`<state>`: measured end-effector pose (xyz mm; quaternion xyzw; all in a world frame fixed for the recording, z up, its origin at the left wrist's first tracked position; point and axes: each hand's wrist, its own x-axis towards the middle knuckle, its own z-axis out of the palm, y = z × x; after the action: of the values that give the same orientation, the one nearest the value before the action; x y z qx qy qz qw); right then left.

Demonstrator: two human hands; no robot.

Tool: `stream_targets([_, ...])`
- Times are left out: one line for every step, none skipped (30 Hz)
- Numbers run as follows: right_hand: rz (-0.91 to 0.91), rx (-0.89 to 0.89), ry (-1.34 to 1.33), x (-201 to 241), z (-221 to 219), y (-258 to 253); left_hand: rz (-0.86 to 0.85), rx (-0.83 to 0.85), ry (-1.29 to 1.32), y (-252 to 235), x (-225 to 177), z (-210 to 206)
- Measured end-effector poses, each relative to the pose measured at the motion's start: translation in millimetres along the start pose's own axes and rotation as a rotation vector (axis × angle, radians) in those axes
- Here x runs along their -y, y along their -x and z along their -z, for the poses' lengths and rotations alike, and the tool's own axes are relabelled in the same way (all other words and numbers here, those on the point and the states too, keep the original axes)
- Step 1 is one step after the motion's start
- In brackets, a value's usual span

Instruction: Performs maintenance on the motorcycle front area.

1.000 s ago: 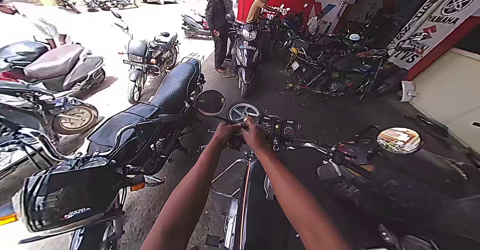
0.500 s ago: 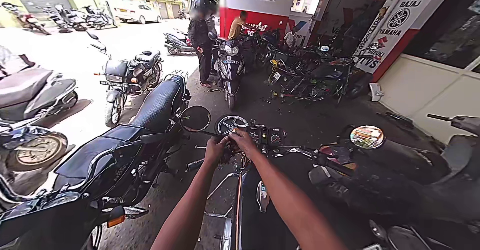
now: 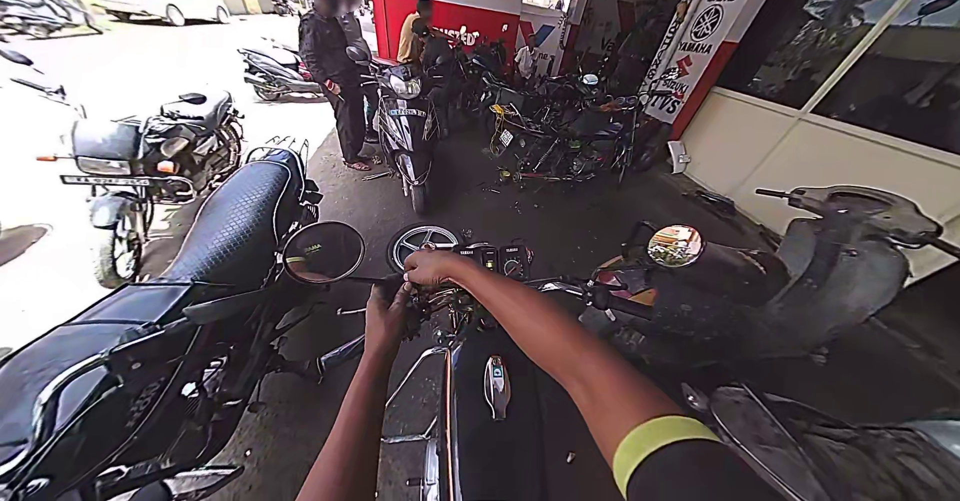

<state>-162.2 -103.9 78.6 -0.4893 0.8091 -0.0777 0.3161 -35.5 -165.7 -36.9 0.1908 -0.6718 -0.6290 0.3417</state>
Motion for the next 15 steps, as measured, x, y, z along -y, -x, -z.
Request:
stream_targets([-0.007,0.012,0.038,3,1,-1,-0.008,0.002,-0.001,-1,1,0])
stream_targets([-0.011,0.021,0.073,5,2,-1,-0.018,0.005,-0.003,-2,2,0])
stream_targets([-0.012,0.034,0.107,8,3,-1,-0.029,0.007,-0.005,-2,4,-1])
stream_targets([-0.01,0.048,0.137,11,4,-1,-0.039,0.012,-0.006,-2,4,-1])
stream_targets([-0.008,0.059,0.164,12,5,-2,-0.043,0.021,-0.005,-2,4,-1])
stream_targets([-0.006,0.073,0.188,12,6,-4,-0.046,0.032,-0.001,-2,5,-1])
stream_targets([-0.004,0.088,0.204,11,7,-5,-0.046,0.042,0.0,-2,5,-1])
stream_targets([0.006,0.099,0.211,10,7,-8,-0.044,0.054,0.001,-2,4,0])
stream_targets([0.018,0.108,0.205,8,8,-10,-0.041,0.066,0.001,-3,4,0])
stream_targets([0.031,0.114,0.201,6,9,-12,-0.042,0.075,0.004,-4,4,1])
stream_targets([0.038,0.12,0.199,5,10,-14,-0.045,0.076,0.007,-4,4,2])
stream_targets([0.043,0.124,0.2,4,10,-15,-0.048,0.075,0.008,-5,4,2])
stream_targets([0.045,0.13,0.206,4,10,-17,-0.047,0.072,0.007,-5,4,3])
stream_targets([0.046,0.136,0.211,5,10,-18,-0.046,0.073,0.007,-5,4,3])
stream_targets([0.052,0.142,0.219,6,9,-19,-0.042,0.078,0.014,-5,5,3])
